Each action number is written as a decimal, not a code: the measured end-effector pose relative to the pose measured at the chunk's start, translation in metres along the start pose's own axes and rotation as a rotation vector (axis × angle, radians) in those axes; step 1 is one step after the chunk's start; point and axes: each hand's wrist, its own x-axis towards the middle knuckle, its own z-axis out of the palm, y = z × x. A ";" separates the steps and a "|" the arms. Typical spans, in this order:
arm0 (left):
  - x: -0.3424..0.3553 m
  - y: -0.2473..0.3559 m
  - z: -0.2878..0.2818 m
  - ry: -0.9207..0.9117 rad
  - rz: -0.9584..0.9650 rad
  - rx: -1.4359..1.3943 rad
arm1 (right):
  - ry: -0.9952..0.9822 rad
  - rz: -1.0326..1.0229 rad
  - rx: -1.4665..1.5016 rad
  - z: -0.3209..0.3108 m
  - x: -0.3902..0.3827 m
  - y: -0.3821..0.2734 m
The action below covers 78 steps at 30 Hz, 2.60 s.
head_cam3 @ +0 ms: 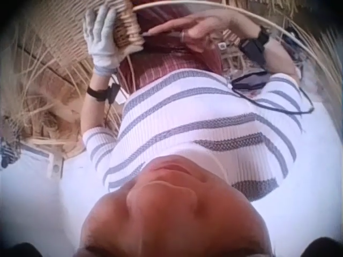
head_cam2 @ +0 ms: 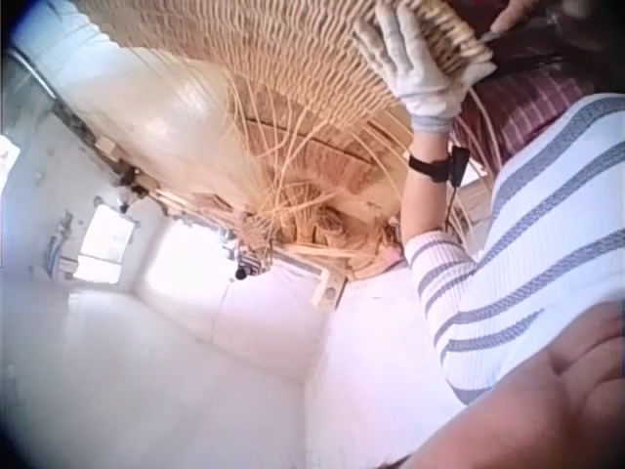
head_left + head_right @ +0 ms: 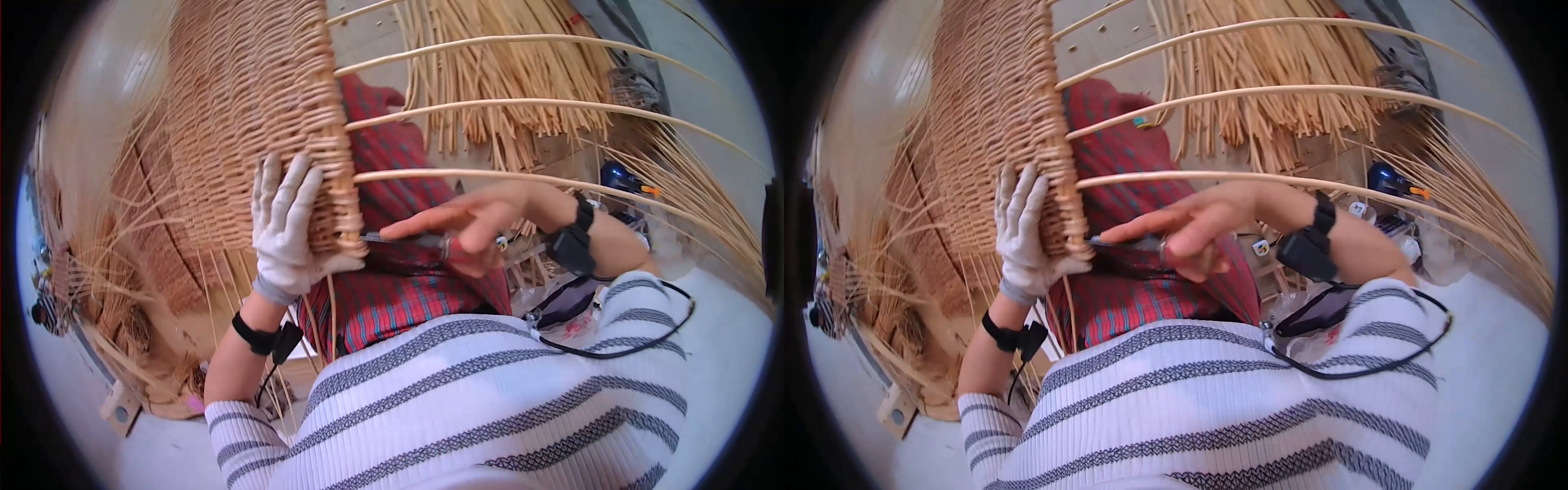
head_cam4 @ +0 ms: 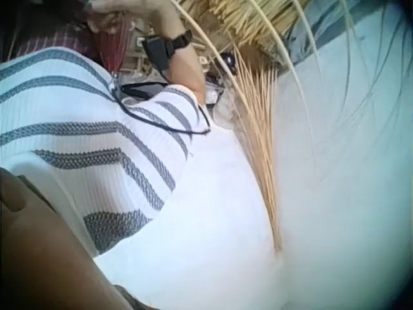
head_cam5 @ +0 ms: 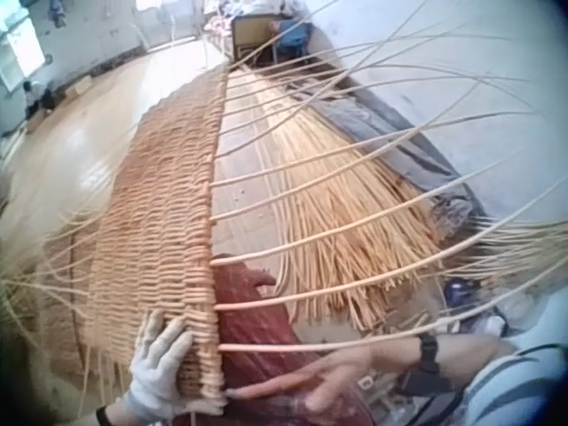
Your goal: Weaving a large wicker structure or basket using long flexible wooden strips.
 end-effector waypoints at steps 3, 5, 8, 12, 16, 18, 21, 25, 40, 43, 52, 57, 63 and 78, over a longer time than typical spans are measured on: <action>-0.001 -0.003 -0.004 0.029 0.011 -0.044 | 0.463 -0.204 -0.221 -0.070 -0.009 0.011; -0.003 -0.005 -0.006 -0.001 0.018 -0.048 | 0.662 -0.431 0.017 -0.142 -0.011 0.034; -0.007 -0.010 -0.008 -0.028 0.021 -0.021 | 1.363 -0.264 -0.074 -0.251 -0.014 0.088; -0.010 -0.014 -0.013 -0.075 0.006 -0.023 | 1.668 0.118 -0.828 -0.346 -0.003 0.128; -0.010 -0.017 -0.018 -0.097 0.022 -0.031 | 1.369 -0.049 -0.764 -0.374 0.045 0.105; -0.010 -0.013 -0.020 -0.104 0.023 -0.030 | 1.500 -0.235 -0.928 -0.378 0.070 0.085; -0.008 -0.008 -0.023 -0.110 -0.016 -0.036 | 1.554 -0.219 -0.748 -0.393 0.092 0.045; -0.007 -0.005 -0.027 -0.144 -0.043 -0.025 | 1.759 -0.022 -0.666 -0.403 0.095 0.022; -0.002 -0.001 -0.030 -0.104 -0.054 -0.063 | 1.031 -0.253 0.206 -0.294 -0.006 0.113; 0.001 0.002 -0.031 -0.058 -0.070 -0.100 | 1.283 -0.264 0.107 -0.271 -0.007 0.113; 0.004 0.010 -0.040 0.009 -0.094 -0.198 | 0.941 -0.257 -0.448 -0.155 -0.045 0.075; 0.003 0.008 -0.040 0.042 -0.060 -0.236 | 0.998 -0.863 -0.143 -0.106 -0.075 0.087; 0.000 0.009 -0.040 0.054 -0.077 -0.237 | 0.728 -1.592 0.281 -0.044 -0.090 0.087; 0.000 0.007 -0.042 0.071 -0.014 -0.197 | 1.169 -1.566 -1.290 0.146 -0.046 0.019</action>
